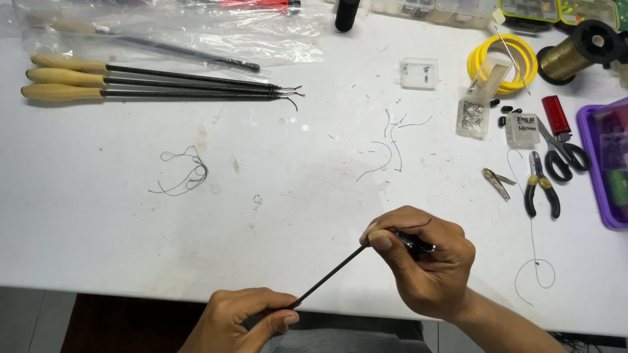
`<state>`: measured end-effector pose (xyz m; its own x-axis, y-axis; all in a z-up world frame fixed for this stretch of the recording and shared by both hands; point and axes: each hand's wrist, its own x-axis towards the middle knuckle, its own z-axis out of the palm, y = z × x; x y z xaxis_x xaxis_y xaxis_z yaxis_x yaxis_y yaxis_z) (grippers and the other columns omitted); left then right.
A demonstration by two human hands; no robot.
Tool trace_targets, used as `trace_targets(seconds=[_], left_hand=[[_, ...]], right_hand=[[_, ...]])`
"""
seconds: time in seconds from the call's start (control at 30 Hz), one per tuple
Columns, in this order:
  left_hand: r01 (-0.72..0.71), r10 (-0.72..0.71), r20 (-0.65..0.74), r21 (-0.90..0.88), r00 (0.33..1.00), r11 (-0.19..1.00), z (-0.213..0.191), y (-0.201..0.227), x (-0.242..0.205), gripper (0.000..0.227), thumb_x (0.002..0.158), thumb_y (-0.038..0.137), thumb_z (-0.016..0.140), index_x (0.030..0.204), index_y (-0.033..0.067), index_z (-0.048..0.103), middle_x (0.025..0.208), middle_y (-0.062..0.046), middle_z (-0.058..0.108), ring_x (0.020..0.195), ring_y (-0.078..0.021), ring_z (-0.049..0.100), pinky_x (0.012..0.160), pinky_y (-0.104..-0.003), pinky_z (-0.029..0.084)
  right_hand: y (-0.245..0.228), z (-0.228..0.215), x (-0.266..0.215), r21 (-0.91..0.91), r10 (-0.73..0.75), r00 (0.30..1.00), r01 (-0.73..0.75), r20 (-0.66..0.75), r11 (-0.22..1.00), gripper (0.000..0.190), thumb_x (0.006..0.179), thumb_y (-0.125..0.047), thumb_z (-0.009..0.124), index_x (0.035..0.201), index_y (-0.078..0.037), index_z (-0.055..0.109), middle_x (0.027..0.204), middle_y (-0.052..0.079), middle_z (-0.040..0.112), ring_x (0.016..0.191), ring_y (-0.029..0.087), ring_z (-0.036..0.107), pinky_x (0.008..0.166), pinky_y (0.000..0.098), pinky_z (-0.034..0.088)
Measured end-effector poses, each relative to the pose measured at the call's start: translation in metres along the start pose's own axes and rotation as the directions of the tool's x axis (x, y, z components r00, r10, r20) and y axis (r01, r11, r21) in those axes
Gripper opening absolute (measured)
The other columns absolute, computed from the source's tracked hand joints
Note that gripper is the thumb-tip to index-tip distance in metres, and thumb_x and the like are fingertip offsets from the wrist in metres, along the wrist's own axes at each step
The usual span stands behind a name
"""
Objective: The person ties a fishing line to the tip of a fishing rod using a small metal tool to secure the knot. They manipulate the line and rod tip, then use the tool to tighten the knot and trim the excess line with scissors.
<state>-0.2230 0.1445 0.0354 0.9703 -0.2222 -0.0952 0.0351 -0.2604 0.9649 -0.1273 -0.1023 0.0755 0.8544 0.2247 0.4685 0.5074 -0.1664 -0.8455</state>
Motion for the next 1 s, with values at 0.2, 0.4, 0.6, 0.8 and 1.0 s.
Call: trace_targets(seconds=[0.2,0.4,0.6,0.8,1.0], left_hand=[[0.059,-0.059,0.006,-0.001,0.998,0.998,-0.003,0.011,0.001,0.020,0.083,0.025,0.081,0.091,0.0085,0.088,0.073,-0.001,0.089,0.058,-0.0081,0.083,0.052,-0.018,0.065],[-0.031,0.030,0.078,0.008,0.996,0.999,-0.009,0.055,0.020,0.019,0.086,0.022,0.079,0.094,0.0070,0.086,0.075,-0.002,0.087,0.060,-0.0078,0.080,0.050,-0.017,0.064],[-0.184,0.177,0.109,0.058,0.978,0.981,-0.008,0.116,0.052,0.014,0.088,0.017,0.075,0.094,0.0062,0.082,0.074,-0.002,0.085,0.059,-0.0075,0.078,0.048,-0.017,0.061],[-0.367,0.355,0.110,0.129,0.929,0.921,-0.005,0.154,0.073,0.010,0.090,0.014,0.073,0.091,0.0055,0.078,0.070,0.000,0.079,0.053,-0.0073,0.070,0.046,-0.018,0.057],[-0.438,0.426,0.121,0.110,0.897,0.892,-0.001,0.176,0.083,0.011,0.091,0.012,0.071,0.093,0.0027,0.076,0.071,-0.001,0.077,0.054,-0.0066,0.068,0.048,-0.017,0.057]], right_hand=[[-0.002,-0.002,0.003,0.008,0.027,0.999,-0.027,-0.019,1.000,0.015,0.096,-0.008,0.062,0.087,0.004,0.064,0.077,0.015,0.072,0.059,0.019,0.067,0.051,0.0230,0.051],[-0.014,-0.022,0.012,0.003,0.063,0.989,-0.063,-0.131,0.998,0.016,0.098,-0.006,0.060,0.088,0.005,0.059,0.080,0.020,0.068,0.066,0.027,0.073,0.060,0.0297,0.059],[-0.019,-0.066,0.032,0.029,0.019,0.975,-0.013,-0.221,1.000,0.019,0.108,-0.016,0.057,0.102,0.000,0.049,0.084,0.019,0.060,0.064,0.023,0.064,0.054,0.0265,0.045],[-0.049,-0.089,0.055,-0.061,0.300,0.909,-0.330,-0.290,0.942,0.036,0.123,-0.039,0.042,0.107,-0.007,0.047,0.095,0.005,0.051,0.060,0.003,0.020,0.059,0.0208,0.019],[0.020,-0.165,0.040,-0.046,0.152,0.972,-0.163,-0.181,0.986,0.030,0.125,-0.043,0.042,0.119,-0.015,0.049,0.110,-0.007,0.047,0.064,-0.003,0.018,0.059,0.0160,0.015]])
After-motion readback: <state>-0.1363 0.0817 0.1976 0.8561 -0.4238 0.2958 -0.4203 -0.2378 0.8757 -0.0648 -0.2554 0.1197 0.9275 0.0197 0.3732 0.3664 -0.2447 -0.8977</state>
